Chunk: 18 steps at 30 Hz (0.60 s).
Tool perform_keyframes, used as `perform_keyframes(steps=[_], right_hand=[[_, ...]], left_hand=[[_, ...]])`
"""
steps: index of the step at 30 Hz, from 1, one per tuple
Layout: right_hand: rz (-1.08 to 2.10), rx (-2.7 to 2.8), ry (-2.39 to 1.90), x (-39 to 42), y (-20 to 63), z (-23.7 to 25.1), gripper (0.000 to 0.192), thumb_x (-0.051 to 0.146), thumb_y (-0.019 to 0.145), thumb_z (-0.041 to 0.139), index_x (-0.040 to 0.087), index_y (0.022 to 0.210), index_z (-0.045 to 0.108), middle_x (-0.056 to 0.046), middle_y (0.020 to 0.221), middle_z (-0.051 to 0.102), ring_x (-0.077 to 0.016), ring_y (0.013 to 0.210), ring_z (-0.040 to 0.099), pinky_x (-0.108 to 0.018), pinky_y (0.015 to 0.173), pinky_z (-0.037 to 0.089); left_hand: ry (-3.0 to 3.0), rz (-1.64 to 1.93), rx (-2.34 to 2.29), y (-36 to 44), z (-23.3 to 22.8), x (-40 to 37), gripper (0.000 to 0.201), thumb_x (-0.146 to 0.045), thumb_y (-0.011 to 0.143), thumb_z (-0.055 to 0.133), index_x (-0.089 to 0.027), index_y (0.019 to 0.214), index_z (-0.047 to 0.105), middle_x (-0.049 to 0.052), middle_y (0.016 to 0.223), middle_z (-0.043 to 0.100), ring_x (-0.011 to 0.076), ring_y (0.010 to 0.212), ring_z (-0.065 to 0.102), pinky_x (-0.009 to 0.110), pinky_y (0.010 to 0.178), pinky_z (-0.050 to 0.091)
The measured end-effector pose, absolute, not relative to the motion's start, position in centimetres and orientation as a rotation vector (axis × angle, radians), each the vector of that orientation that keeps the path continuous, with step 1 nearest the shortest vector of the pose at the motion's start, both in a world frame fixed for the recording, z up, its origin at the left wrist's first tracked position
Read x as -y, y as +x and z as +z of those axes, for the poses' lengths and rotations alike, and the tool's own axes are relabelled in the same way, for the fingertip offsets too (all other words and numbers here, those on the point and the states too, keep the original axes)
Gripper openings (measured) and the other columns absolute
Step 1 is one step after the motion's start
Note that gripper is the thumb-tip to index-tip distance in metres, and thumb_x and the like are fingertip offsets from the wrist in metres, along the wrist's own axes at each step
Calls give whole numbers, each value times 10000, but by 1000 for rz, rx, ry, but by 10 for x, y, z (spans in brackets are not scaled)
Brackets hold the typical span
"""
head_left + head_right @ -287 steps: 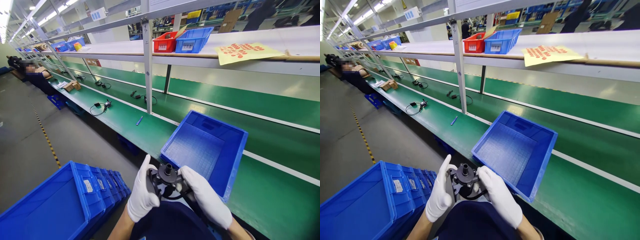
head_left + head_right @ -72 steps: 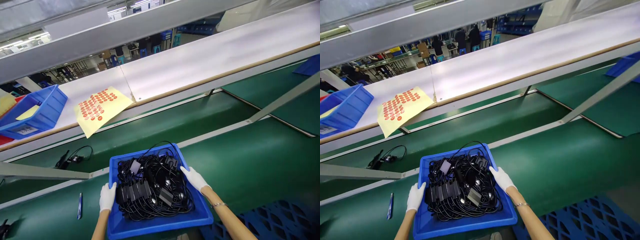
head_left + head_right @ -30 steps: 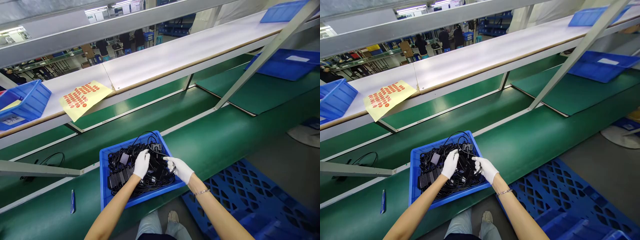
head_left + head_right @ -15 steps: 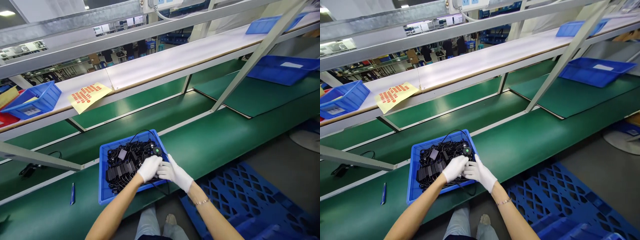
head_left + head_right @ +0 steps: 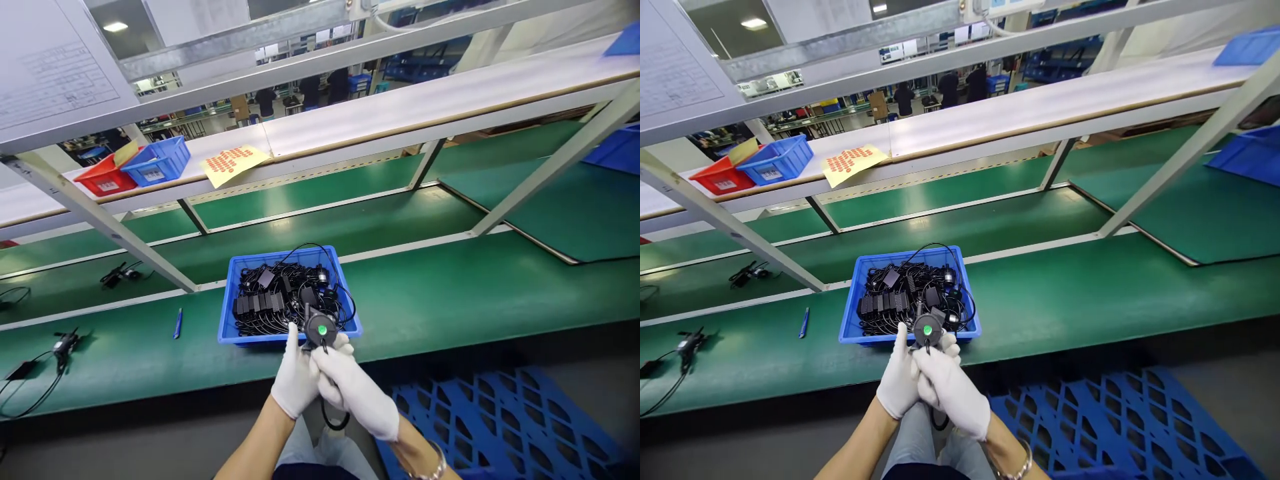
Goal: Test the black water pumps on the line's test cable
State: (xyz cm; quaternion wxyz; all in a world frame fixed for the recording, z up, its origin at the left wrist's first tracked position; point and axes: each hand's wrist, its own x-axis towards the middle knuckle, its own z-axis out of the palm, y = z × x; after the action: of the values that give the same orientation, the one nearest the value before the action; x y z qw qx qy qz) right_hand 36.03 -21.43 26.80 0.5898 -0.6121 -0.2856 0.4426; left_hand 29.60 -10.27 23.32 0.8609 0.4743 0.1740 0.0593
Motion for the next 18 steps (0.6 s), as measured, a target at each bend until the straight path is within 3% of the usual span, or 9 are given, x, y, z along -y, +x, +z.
perform_keyframes(steps=[3, 5, 8, 11, 14, 18], right_hand=[[1060, 804, -1492, 220, 340, 273, 398, 483, 1002, 468, 206, 726, 540, 25, 596, 469, -112, 531, 380, -218, 503, 346], [1014, 927, -1595, 221, 329, 268, 353, 385, 1012, 438, 206, 734, 561, 25, 587, 477, -106, 503, 368, -214, 476, 295], [672, 1171, -1806, 221, 316, 251, 277, 300, 987, 453, 213, 813, 651, -14, 693, 602, -112, 515, 419, -231, 483, 270], [420, 1283, -1903, 219, 310, 239, 286, 311, 1004, 433, 236, 962, 707, -63, 891, 705, -147, 597, 557, -232, 529, 360], [556, 1182, -1874, 216, 314, 243, 312, 368, 1027, 418, 254, 992, 706, -49, 869, 726, -166, 636, 635, -230, 582, 470], [601, 824, -1820, 212, 333, 264, 389, 479, 1046, 386, 234, 1049, 687, -77, 1010, 734, -208, 920, 696, -289, 851, 568]], left_hand=[[674, 26, -354, 296, 258, 102, 831, -903, 794, 402, -251, 1239, 661, 117, 1035, 686, 311, 1029, 647, 551, 964, 485], [439, -44, -277, 294, 270, 95, 838, -918, 701, 536, -265, 1211, 663, 77, 998, 673, 224, 853, 651, 446, 863, 523], [323, -38, -159, 291, 278, 77, 805, -842, 604, 724, -267, 1166, 676, 43, 915, 657, 150, 700, 584, 309, 691, 503], [379, -29, -139, 290, 278, 58, 812, -841, 609, 724, -249, 1162, 681, 45, 899, 643, 159, 720, 580, 296, 672, 493], [501, -4, -140, 290, 276, 43, 805, -865, 673, 648, -231, 1166, 686, 70, 968, 652, 201, 833, 619, 361, 789, 519], [891, 111, -56, 285, 283, 29, 845, -871, 762, 531, -190, 1244, 664, 117, 1095, 660, 264, 992, 629, 435, 963, 484]])
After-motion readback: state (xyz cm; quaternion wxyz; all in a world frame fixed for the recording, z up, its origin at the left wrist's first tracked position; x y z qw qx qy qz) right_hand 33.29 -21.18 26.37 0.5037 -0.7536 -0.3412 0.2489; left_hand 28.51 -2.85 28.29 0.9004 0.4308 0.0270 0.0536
